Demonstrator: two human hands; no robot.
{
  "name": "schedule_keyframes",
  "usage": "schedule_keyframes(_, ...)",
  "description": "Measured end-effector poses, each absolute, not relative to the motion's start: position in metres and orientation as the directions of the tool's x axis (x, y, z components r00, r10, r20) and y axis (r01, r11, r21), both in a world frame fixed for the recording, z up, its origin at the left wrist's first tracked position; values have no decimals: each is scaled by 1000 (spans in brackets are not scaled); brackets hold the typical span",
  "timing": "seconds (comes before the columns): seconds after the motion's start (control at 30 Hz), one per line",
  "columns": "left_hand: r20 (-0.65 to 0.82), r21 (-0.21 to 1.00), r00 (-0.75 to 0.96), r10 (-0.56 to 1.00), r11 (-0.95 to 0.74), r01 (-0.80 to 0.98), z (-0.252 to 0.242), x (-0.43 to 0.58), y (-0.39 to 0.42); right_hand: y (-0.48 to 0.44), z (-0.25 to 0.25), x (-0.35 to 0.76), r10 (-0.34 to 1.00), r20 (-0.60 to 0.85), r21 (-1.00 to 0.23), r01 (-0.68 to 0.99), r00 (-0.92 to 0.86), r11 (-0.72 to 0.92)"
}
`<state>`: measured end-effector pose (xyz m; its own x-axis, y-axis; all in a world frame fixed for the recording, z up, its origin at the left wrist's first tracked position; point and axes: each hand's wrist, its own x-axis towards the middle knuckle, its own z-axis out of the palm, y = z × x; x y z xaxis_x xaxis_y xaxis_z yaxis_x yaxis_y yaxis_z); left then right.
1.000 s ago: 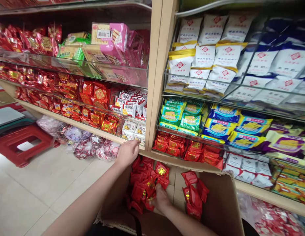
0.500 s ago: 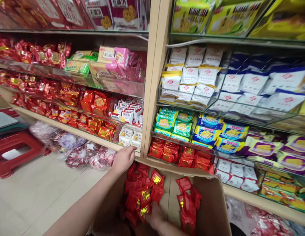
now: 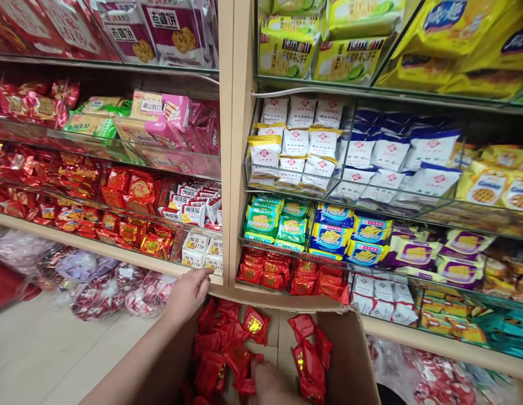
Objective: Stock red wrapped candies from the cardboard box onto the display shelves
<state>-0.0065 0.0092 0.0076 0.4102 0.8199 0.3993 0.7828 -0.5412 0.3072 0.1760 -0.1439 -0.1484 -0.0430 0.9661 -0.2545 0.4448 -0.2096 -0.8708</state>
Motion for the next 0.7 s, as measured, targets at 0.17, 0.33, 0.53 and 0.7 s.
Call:
schedule_keyframes(0.17,407,306,408,817,-543,782,5,-8,14,-156,-86,206,962,-253,-758,638,-99,-134)
schedule_keyframes(0.33,532,362,406,744,-632,685,11,-5,7,-160,-50,206,978,-150,-969,217,-143,-117)
schedule_keyframes(0.53,412,642,603,683,-688,340,7,20,-72,-161,-28,202,993,-53,-971,-228,-106,-76)
schedule_keyframes(0.7,-5,971,639,769,-150,188,-7,40,-107,-163,-24,202,998,-52,-909,-411,-40,-64)
